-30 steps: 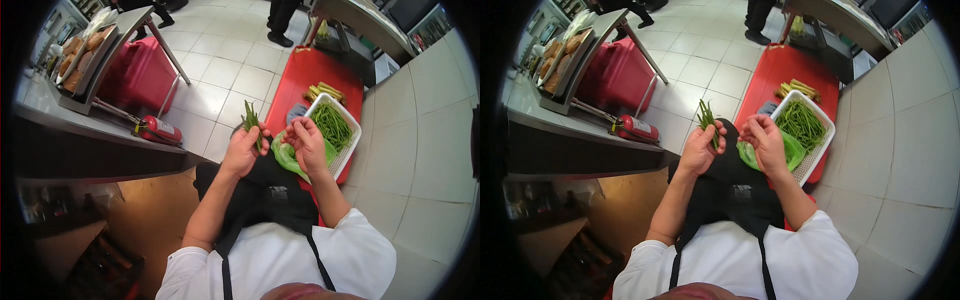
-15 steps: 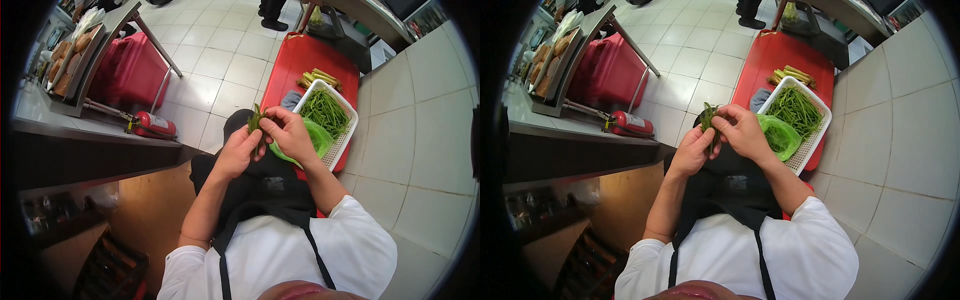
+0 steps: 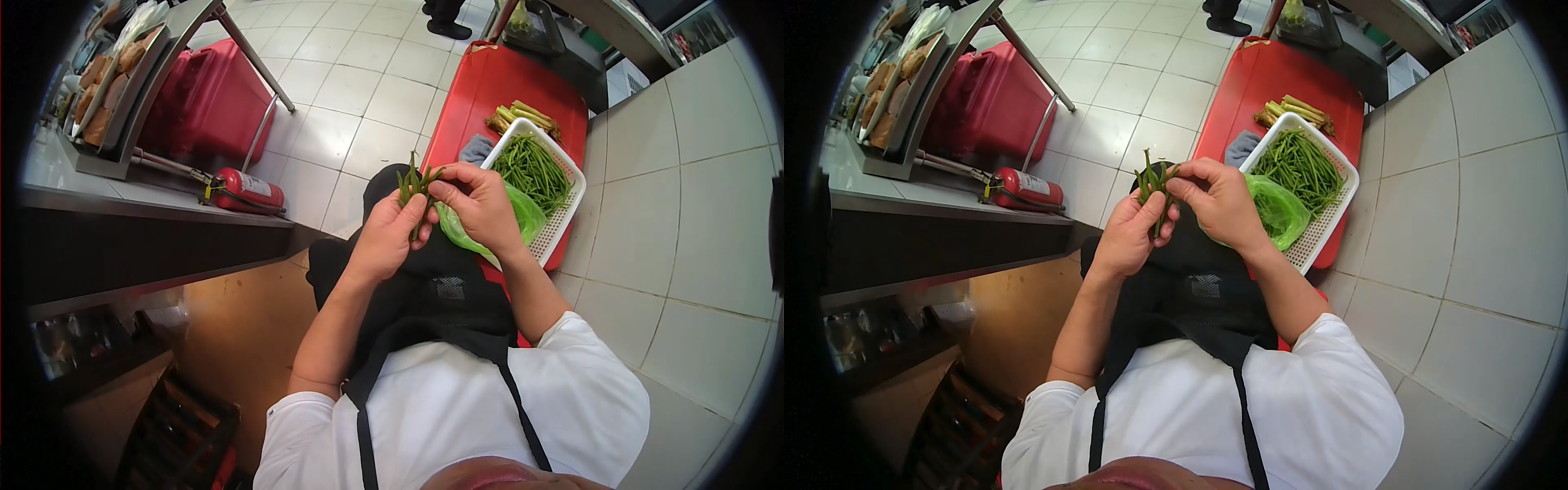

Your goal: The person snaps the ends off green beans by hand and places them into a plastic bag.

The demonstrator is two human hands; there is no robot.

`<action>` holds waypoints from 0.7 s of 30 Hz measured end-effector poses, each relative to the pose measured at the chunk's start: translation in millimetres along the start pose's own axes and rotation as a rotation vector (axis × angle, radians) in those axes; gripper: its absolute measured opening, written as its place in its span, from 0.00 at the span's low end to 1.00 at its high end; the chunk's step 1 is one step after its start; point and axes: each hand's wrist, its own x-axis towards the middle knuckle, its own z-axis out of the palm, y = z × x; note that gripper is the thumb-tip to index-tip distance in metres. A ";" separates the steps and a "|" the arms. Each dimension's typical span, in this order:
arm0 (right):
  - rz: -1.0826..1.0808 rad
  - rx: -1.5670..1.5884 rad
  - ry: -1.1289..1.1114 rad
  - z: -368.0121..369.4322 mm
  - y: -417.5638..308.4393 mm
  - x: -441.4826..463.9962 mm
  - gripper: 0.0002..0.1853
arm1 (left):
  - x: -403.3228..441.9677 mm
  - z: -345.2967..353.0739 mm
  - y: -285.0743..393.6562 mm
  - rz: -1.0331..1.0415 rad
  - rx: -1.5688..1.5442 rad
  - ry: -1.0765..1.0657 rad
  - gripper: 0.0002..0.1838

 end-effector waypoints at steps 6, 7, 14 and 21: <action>0.019 0.163 -0.027 -0.4 -0.1 -0.4 0.09 | 2.4 -3.0 -2.5 -0.004 0.081 0.054 0.11; 0.010 0.196 -0.029 -0.7 0.2 -0.2 0.08 | 2.7 -2.3 -2.1 0.016 0.095 0.054 0.11; -0.013 0.133 0.179 -18.2 -9.1 0.5 0.08 | -2.9 -37.9 29.5 0.225 -0.018 0.220 0.13; -0.059 -0.129 0.220 -33.7 7.1 5.2 0.06 | -15.6 -49.5 39.8 0.266 -0.007 0.214 0.12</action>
